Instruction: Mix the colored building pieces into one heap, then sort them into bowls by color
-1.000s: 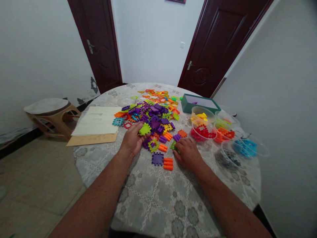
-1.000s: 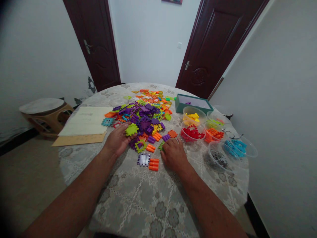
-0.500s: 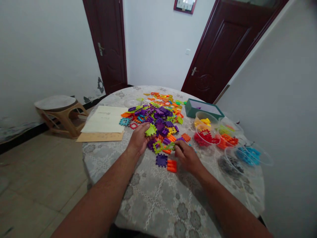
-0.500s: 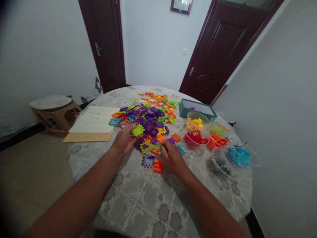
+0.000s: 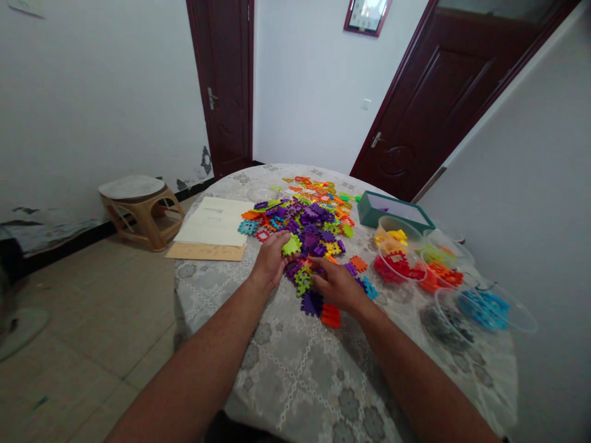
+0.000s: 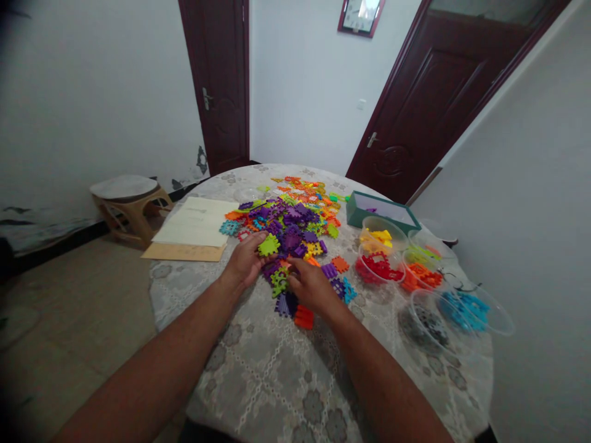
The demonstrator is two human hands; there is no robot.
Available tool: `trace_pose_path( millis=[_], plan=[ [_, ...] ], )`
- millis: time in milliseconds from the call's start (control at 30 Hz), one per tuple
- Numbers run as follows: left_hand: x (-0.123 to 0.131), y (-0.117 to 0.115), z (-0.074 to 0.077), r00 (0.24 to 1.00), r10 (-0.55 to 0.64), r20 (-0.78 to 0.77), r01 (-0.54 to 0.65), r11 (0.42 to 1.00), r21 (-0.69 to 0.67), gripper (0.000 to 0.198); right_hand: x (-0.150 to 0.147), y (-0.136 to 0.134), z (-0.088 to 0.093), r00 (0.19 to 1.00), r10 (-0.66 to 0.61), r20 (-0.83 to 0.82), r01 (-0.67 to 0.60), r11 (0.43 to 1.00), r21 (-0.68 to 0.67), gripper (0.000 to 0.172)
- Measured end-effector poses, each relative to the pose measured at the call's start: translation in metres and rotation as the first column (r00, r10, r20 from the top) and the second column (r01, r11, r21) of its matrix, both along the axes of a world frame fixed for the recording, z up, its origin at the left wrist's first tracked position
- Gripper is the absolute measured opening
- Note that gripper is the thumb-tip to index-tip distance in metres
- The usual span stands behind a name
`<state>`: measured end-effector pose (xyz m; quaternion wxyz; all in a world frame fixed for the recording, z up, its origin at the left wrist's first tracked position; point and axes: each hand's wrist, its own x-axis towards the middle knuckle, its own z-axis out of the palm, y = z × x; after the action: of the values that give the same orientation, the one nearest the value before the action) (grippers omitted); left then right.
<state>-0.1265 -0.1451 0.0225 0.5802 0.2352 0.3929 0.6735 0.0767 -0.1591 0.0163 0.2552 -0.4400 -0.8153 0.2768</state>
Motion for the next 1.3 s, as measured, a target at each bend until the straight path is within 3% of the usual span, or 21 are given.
trace_pose_path(
  millis=[200, 367, 467, 567, 633, 733, 867, 967, 1067, 1200, 1300],
  plan=[
    [0.0, -0.001, 0.002, 1.0, -0.013, -0.001, 0.013, 1.0, 0.003, 0.03, 0.002, -0.005, -0.003, 0.995, -0.016, -0.097, 0.009, 0.997, -0.077, 0.048],
    [0.002, -0.002, 0.002, 0.998, -0.057, -0.011, 0.057, 0.998, 0.017, 0.032, 0.009, -0.002, 0.004, 0.948, -0.12, -0.294, 0.067, 0.98, -0.185, 0.025],
    [0.004, -0.005, 0.004, 0.993, -0.116, -0.029, 0.117, 0.993, 0.032, 0.035, 0.011, 0.002, 0.006, 0.771, -0.311, -0.556, 0.071, 0.909, -0.41, 0.021],
    [0.008, -0.011, 0.007, 0.976, -0.206, -0.068, 0.21, 0.976, 0.052, 0.036, 0.007, 0.0, 0.008, 0.546, -0.423, -0.723, -0.085, 0.831, -0.55, 0.024],
    [0.012, -0.014, 0.008, 0.955, -0.278, -0.104, 0.285, 0.957, 0.056, 0.039, 0.002, -0.003, 0.009, 0.495, -0.438, -0.75, -0.162, 0.802, -0.575, 0.026],
    [0.016, -0.018, 0.006, 0.92, -0.35, -0.178, 0.366, 0.928, 0.065, 0.049, -0.005, -0.007, 0.007, 0.541, -0.422, -0.728, -0.154, 0.801, -0.579, 0.027],
    [0.019, -0.02, 0.002, 0.88, -0.371, -0.296, 0.411, 0.908, 0.082, 0.055, -0.008, -0.003, -0.005, 0.652, -0.428, -0.625, 0.029, 0.839, -0.544, 0.029],
    [0.019, -0.02, -0.002, 0.836, -0.358, -0.416, 0.42, 0.905, 0.066, 0.059, -0.008, 0.001, -0.013, 0.663, -0.455, -0.595, 0.127, 0.851, -0.51, 0.038],
    [0.019, -0.018, -0.006, 0.777, -0.315, -0.545, 0.416, 0.907, 0.068, 0.061, -0.01, 0.001, -0.014, 0.659, -0.482, -0.577, 0.144, 0.834, -0.533, 0.045],
    [0.017, -0.015, -0.007, 0.677, -0.208, -0.706, 0.384, 0.918, 0.098, 0.048, -0.013, -0.002, -0.01, 0.662, -0.496, -0.563, 0.127, 0.813, -0.568, 0.046],
    [0.014, -0.013, -0.006, 0.619, -0.193, -0.762, 0.397, 0.913, 0.091, 0.05, -0.015, -0.001, -0.007, 0.681, -0.433, -0.59, 0.114, 0.859, -0.498, 0.048]
  ],
)
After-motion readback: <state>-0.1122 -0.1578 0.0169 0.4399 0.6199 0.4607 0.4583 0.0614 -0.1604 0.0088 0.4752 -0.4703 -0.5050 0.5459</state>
